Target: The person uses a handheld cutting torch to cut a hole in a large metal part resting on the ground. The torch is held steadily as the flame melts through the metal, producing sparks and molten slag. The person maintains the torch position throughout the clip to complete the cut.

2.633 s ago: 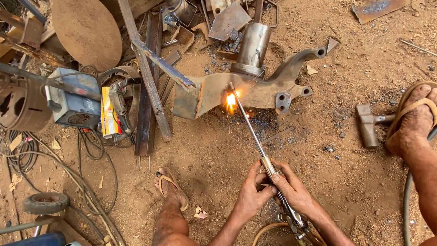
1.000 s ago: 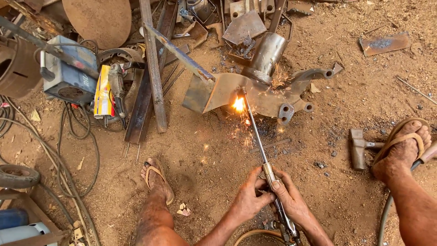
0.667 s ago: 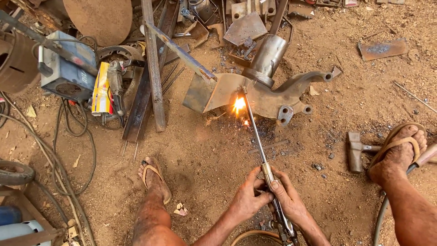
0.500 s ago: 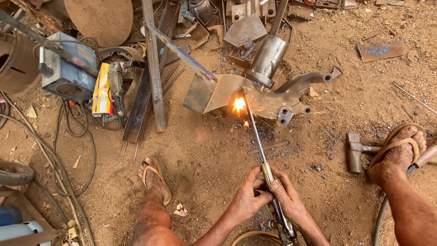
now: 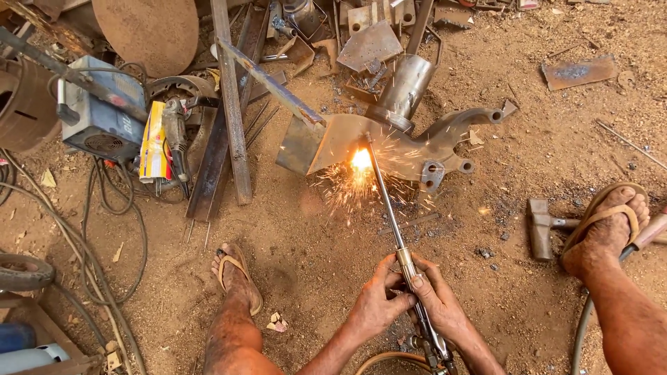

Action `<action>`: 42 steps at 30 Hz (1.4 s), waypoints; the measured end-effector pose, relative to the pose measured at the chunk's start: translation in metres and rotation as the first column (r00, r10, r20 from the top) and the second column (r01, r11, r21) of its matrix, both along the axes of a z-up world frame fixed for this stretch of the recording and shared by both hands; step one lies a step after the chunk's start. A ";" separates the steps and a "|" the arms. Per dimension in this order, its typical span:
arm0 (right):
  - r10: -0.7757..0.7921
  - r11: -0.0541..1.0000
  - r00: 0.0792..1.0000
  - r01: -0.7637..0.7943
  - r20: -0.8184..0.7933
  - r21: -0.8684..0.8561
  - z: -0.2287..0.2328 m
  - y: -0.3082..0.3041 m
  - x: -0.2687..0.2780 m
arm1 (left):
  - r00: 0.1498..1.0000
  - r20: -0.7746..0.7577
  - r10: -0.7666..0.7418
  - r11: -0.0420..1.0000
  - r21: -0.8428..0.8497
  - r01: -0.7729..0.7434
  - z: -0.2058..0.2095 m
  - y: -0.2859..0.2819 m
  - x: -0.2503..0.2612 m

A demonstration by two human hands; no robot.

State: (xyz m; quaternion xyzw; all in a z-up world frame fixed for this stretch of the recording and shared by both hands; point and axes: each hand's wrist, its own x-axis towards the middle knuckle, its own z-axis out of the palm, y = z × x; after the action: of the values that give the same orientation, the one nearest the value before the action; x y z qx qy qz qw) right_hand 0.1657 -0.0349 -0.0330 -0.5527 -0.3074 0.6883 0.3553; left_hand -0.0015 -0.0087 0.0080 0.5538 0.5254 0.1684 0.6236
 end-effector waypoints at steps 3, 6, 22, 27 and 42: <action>-0.016 0.999 0.998 0.018 -0.066 0.031 -0.011 -0.002 0.001 | 1.000 0.022 0.006 1.000 -0.001 -0.006 -0.007 -0.002 -0.001; -0.012 1.000 0.999 0.012 -0.049 -0.005 -0.001 -0.001 0.001 | 0.999 0.030 0.012 1.000 0.000 -0.012 -0.007 -0.002 -0.001; 0.025 1.000 1.000 -0.025 0.007 0.019 -0.004 -0.003 0.001 | 1.000 -0.002 0.017 1.000 -0.015 -0.017 -0.003 -0.003 -0.001; 0.015 1.000 0.999 -0.016 -0.034 -0.014 -0.005 -0.004 0.001 | 0.999 -0.044 -0.009 1.000 -0.011 0.008 -0.002 -0.001 -0.001; 0.035 0.999 0.999 -0.034 -0.018 0.041 -0.006 -0.006 0.002 | 1.000 -0.006 0.001 1.000 -0.027 -0.001 0.001 -0.003 0.000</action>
State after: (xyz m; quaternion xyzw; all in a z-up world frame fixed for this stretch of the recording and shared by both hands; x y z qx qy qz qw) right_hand 0.1672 -0.0414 -0.0387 -0.5336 -0.3275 0.6931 0.3573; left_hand -0.0019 -0.0119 0.0092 0.5455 0.5297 0.1599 0.6295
